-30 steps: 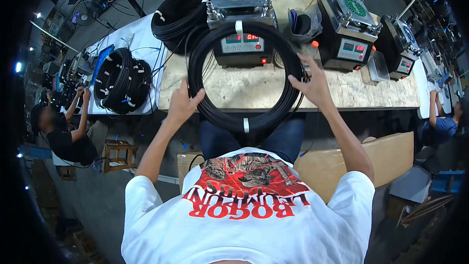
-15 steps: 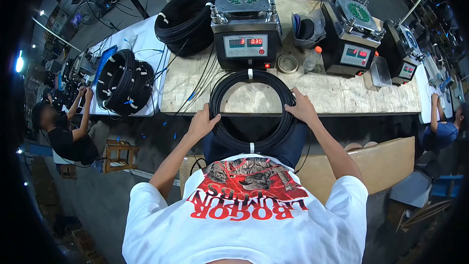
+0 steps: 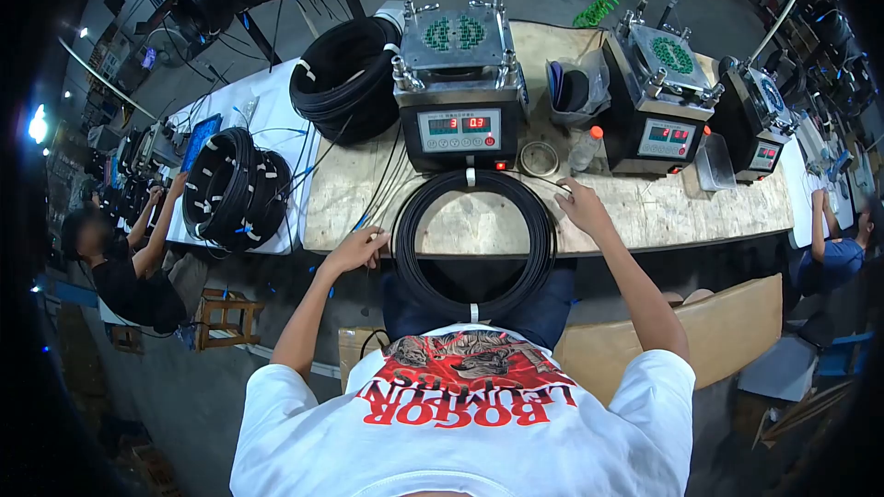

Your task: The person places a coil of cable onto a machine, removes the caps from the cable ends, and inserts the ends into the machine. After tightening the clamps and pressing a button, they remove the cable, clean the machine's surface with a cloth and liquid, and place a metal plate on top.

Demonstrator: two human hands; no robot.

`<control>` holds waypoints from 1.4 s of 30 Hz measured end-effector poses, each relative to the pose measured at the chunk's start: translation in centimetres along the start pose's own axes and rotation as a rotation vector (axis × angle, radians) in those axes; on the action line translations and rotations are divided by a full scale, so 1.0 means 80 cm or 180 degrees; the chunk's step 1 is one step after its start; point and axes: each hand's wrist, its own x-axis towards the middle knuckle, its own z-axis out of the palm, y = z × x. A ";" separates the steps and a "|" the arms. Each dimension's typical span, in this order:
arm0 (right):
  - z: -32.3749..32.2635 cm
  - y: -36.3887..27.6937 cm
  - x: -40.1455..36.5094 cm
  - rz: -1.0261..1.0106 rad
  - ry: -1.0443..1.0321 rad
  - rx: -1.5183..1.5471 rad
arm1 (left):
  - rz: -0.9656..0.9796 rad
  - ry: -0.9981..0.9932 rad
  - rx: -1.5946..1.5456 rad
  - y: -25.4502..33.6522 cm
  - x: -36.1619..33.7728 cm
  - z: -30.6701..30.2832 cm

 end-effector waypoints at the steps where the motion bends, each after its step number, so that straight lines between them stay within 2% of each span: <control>1: 0.002 0.012 0.009 -0.0150 0.0053 -0.0018 | 0.0123 -0.0081 0.0035 0.006 0.000 -0.010; 3: 0.005 0.032 0.025 -0.0447 0.0155 -0.0059 | 0.0128 -0.0100 0.0638 0.022 -0.001 -0.034; 6: -0.021 0.000 0.058 -0.0821 0.0424 -0.0052 | 0.0054 -0.0249 0.1436 0.059 0.013 -0.085; 7: -0.037 -0.018 0.075 -0.0896 0.0455 -0.0026 | 0.0111 -0.0023 0.1931 0.076 0.022 -0.099; 8: -0.051 -0.040 0.091 -0.0877 0.0526 0.0313 | 0.0510 0.0176 0.1791 0.086 0.034 -0.112; 11: -0.095 -0.110 0.152 -0.0759 0.0718 0.1012 | 0.1392 0.0956 0.0808 0.187 0.053 -0.138; 13: -0.125 -0.162 0.188 -0.0806 0.0829 0.0970 | 0.1816 0.1569 0.0464 0.248 0.068 -0.147; 15: -0.136 -0.188 0.234 -0.0795 0.0672 0.1209 | 0.2244 0.1941 0.0140 0.299 0.086 -0.153; 18: -0.139 -0.216 0.282 -0.0526 0.0333 0.1349 | 0.2004 0.1870 0.0213 0.335 0.128 -0.167; 23: -0.111 -0.220 0.323 0.0055 0.0111 0.1688 | 0.1654 0.1567 0.0540 0.352 0.172 -0.176; 24: -0.097 -0.221 0.328 -0.0157 0.0249 0.1903 | 0.1645 0.1553 0.0538 0.353 0.170 -0.175; 27: -0.099 -0.212 0.334 -0.0459 0.0107 0.2045 | 0.1714 0.1520 0.0505 0.355 0.163 -0.176; 30: -0.109 -0.239 0.323 -0.0193 0.0413 0.2693 | 0.1839 0.1359 -0.0084 0.365 0.148 -0.175; 33: -0.133 -0.261 0.308 -0.0017 0.0420 0.3243 | 0.2017 0.1102 0.0070 0.368 0.135 -0.183; 36: -0.145 -0.294 0.302 0.0034 0.0471 0.3571 | 0.2059 0.1601 0.0929 0.366 0.141 -0.192; 39: -0.144 -0.324 0.304 -0.0166 0.0435 0.3707 | 0.2518 0.1954 0.1603 0.364 0.146 -0.199; 42: -0.135 -0.351 0.318 -0.0393 0.0390 0.3714 | 0.2653 0.2168 0.2024 0.360 0.160 -0.211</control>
